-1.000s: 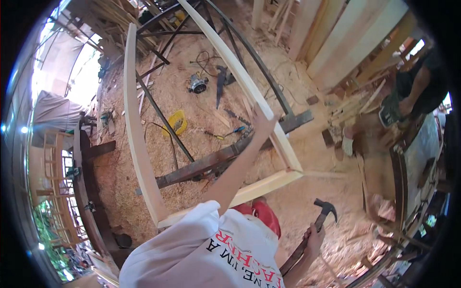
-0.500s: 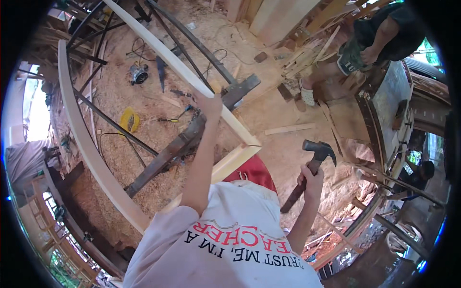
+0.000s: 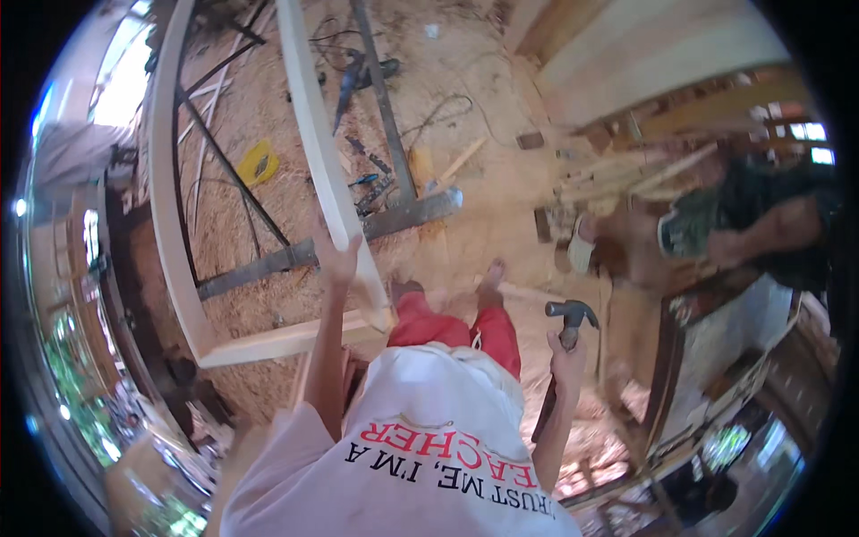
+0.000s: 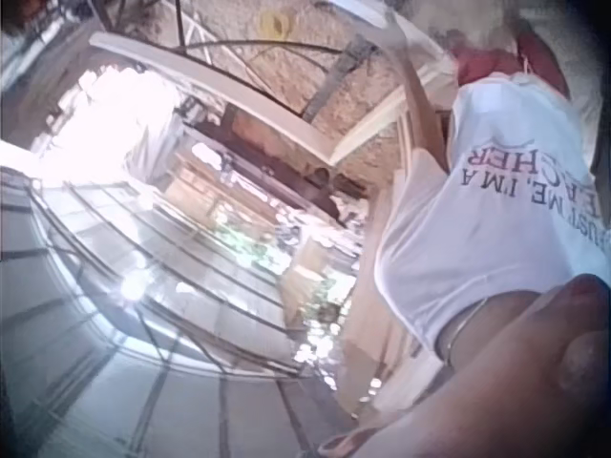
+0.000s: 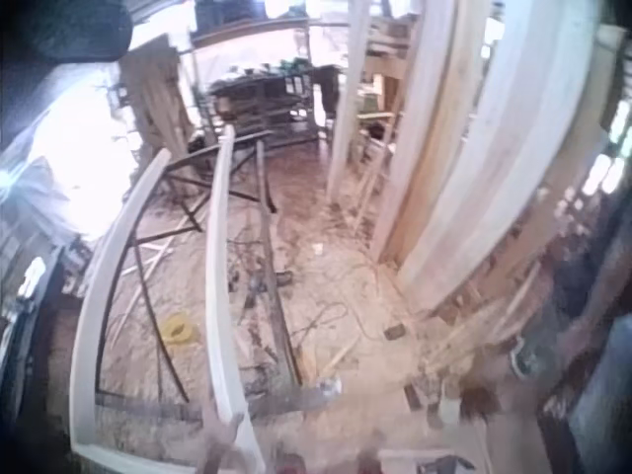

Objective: The person assembles a rectangular wooden frame by fitting mitered corner pieces together, using a hammer to tap the joints into place and checking the alignment with a carpenter square.

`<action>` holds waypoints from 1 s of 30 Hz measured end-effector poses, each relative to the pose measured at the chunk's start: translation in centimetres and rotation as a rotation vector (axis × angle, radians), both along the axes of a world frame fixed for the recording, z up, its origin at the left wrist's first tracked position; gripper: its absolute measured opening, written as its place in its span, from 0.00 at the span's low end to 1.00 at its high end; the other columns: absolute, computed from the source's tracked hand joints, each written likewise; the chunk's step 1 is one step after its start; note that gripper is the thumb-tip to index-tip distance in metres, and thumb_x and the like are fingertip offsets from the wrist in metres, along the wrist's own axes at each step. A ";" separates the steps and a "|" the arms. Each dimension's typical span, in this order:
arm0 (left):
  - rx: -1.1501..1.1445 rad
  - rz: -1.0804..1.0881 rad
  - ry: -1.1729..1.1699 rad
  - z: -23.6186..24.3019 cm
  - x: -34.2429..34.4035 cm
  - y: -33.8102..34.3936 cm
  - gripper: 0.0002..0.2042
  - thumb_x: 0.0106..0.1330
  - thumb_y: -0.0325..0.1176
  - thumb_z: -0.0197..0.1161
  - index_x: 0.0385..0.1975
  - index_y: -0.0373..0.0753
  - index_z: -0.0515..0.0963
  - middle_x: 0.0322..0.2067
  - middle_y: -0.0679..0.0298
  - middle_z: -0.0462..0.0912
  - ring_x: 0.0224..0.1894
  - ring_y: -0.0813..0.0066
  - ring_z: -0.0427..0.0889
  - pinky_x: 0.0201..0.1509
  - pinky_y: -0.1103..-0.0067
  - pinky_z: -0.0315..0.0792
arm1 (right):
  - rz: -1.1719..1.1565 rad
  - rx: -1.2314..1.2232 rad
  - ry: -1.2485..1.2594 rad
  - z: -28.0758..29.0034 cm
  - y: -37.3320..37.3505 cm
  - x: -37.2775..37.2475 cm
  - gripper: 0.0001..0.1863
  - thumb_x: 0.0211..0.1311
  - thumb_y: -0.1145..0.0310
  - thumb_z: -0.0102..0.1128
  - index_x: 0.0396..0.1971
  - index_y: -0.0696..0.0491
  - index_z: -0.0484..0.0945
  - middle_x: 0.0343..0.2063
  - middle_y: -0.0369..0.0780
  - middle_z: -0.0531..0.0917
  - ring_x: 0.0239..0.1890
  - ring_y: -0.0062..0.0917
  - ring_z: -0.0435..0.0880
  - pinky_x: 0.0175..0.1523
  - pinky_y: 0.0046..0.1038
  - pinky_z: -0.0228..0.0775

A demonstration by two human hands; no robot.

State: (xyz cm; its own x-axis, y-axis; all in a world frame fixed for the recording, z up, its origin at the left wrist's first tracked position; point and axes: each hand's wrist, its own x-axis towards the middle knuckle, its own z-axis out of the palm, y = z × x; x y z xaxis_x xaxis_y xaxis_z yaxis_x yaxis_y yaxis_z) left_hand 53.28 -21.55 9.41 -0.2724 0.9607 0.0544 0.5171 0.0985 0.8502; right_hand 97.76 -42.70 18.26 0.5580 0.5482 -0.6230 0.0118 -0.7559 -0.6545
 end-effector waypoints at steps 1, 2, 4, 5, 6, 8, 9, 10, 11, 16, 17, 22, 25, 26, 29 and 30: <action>-0.017 0.058 -0.019 0.1 0.8 -3.0 0.40 0.54 0.27 0.73 0.68 0.31 0.61 0.62 0.45 0.71 0.64 0.48 0.72 0.68 0.63 0.65 | 0.052 0.010 -0.001 1.3 2.4 1.9 0.11 0.61 0.67 0.71 0.30 0.51 0.74 0.15 0.28 0.67 0.13 0.13 0.65 0.18 0.22 0.55; -0.071 0.073 0.107 2.0 3.0 -4.5 0.40 0.55 0.30 0.73 0.68 0.32 0.61 0.64 0.45 0.70 0.66 0.48 0.69 0.70 0.62 0.62 | 0.099 -0.058 0.048 2.6 4.3 3.7 0.10 0.61 0.69 0.69 0.31 0.51 0.74 0.15 0.29 0.68 0.13 0.14 0.66 0.18 0.22 0.56; -0.131 0.187 0.232 5.0 5.7 -8.6 0.39 0.57 0.34 0.73 0.68 0.33 0.62 0.65 0.45 0.69 0.69 0.48 0.66 0.72 0.61 0.59 | 0.288 -0.164 0.110 3.2 8.6 7.2 0.06 0.59 0.74 0.65 0.34 0.53 0.76 0.19 0.30 0.73 0.16 0.14 0.70 0.21 0.21 0.60; -0.227 0.281 0.368 5.6 6.0 -11.2 0.39 0.58 0.37 0.72 0.68 0.33 0.62 0.65 0.46 0.69 0.70 0.49 0.64 0.73 0.61 0.56 | 0.379 -0.160 0.106 1.9 11.1 8.7 0.06 0.59 0.74 0.65 0.34 0.53 0.76 0.19 0.30 0.73 0.16 0.14 0.70 0.21 0.21 0.60; -0.334 0.363 0.492 6.0 6.7 -13.3 0.39 0.59 0.41 0.72 0.69 0.34 0.62 0.66 0.47 0.68 0.71 0.50 0.62 0.75 0.60 0.54 | 0.452 -0.008 0.053 0.1 13.5 9.8 0.07 0.58 0.75 0.64 0.36 0.53 0.77 0.22 0.30 0.74 0.19 0.14 0.71 0.24 0.21 0.62; -0.337 0.550 0.495 4.1 8.6 -16.0 0.38 0.60 0.42 0.70 0.68 0.35 0.63 0.66 0.49 0.68 0.72 0.51 0.61 0.75 0.59 0.52 | 0.565 0.093 -0.051 -0.5 19.7 10.5 0.11 0.56 0.77 0.62 0.41 0.54 0.79 0.28 0.30 0.78 0.28 0.14 0.74 0.30 0.22 0.65; -0.341 0.652 0.507 3.2 9.4 -16.9 0.37 0.61 0.43 0.69 0.68 0.36 0.63 0.67 0.50 0.67 0.73 0.52 0.60 0.76 0.57 0.50 | 0.625 0.096 -0.050 -0.9 22.9 10.6 0.11 0.56 0.77 0.62 0.41 0.54 0.79 0.28 0.30 0.78 0.28 0.14 0.74 0.30 0.22 0.65; -0.345 0.679 0.514 3.7 11.0 -15.8 0.37 0.60 0.42 0.70 0.67 0.34 0.64 0.69 0.48 0.65 0.75 0.49 0.56 0.77 0.56 0.49 | 0.673 0.134 -0.097 -1.5 26.0 10.9 0.13 0.56 0.77 0.62 0.42 0.54 0.79 0.28 0.31 0.78 0.28 0.15 0.74 0.32 0.22 0.66; -0.358 0.715 0.501 3.5 12.0 -15.1 0.37 0.60 0.42 0.70 0.67 0.34 0.64 0.69 0.48 0.65 0.75 0.49 0.56 0.77 0.56 0.49 | 0.714 0.174 -0.144 -2.1 28.9 10.9 0.14 0.56 0.77 0.62 0.44 0.54 0.79 0.29 0.31 0.78 0.28 0.16 0.75 0.33 0.22 0.68; -0.097 1.029 0.428 1.9 12.6 -12.7 0.47 0.54 0.39 0.75 0.72 0.33 0.55 0.72 0.44 0.55 0.76 0.40 0.47 0.77 0.51 0.46 | 1.069 0.440 -0.120 1.5 44.7 3.7 0.20 0.54 0.79 0.57 0.49 0.54 0.78 0.35 0.32 0.79 0.38 0.19 0.78 0.45 0.24 0.71; -0.071 1.063 0.397 1.2 14.3 -12.3 0.49 0.53 0.38 0.76 0.73 0.34 0.52 0.72 0.43 0.53 0.76 0.39 0.47 0.77 0.50 0.46 | 1.088 0.462 -0.023 -0.4 48.1 5.4 0.22 0.51 0.80 0.55 0.49 0.55 0.79 0.37 0.34 0.80 0.41 0.21 0.77 0.47 0.26 0.71; -0.131 1.351 0.362 1.3 15.9 -11.1 0.56 0.51 0.40 0.80 0.74 0.31 0.45 0.71 0.43 0.55 0.75 0.46 0.51 0.78 0.57 0.46 | 1.510 0.374 -0.296 2.7 61.3 -4.9 0.25 0.45 0.82 0.54 0.48 0.58 0.78 0.37 0.40 0.80 0.40 0.29 0.78 0.52 0.32 0.71; 0.109 1.717 -0.028 -0.3 18.0 -9.3 0.54 0.52 0.39 0.81 0.73 0.32 0.48 0.69 0.46 0.58 0.73 0.49 0.56 0.76 0.59 0.53 | 1.768 0.659 -0.311 2.9 68.2 -12.8 0.23 0.49 0.79 0.58 0.50 0.59 0.78 0.39 0.44 0.81 0.44 0.35 0.80 0.54 0.33 0.71; 0.348 1.862 -0.373 -0.9 18.8 -8.1 0.53 0.51 0.37 0.82 0.72 0.32 0.50 0.68 0.47 0.59 0.72 0.50 0.58 0.75 0.60 0.56 | 1.806 0.704 -0.338 3.4 70.6 -15.4 0.23 0.50 0.77 0.61 0.51 0.59 0.78 0.40 0.45 0.82 0.47 0.37 0.80 0.56 0.34 0.70; 0.476 2.131 -0.493 -2.2 19.6 -4.4 0.47 0.57 0.37 0.79 0.70 0.32 0.53 0.67 0.48 0.61 0.69 0.56 0.62 0.72 0.62 0.62 | 1.923 0.938 -0.262 2.4 80.1 -23.6 0.24 0.54 0.72 0.66 0.53 0.61 0.77 0.45 0.49 0.83 0.53 0.40 0.81 0.61 0.36 0.69; 0.511 2.222 -0.446 -2.2 19.2 -3.8 0.47 0.57 0.37 0.79 0.70 0.32 0.53 0.67 0.48 0.61 0.69 0.56 0.62 0.72 0.62 0.62 | 2.032 0.889 -0.166 2.7 82.3 -27.2 0.24 0.55 0.73 0.66 0.54 0.62 0.76 0.46 0.48 0.83 0.52 0.38 0.81 0.60 0.36 0.70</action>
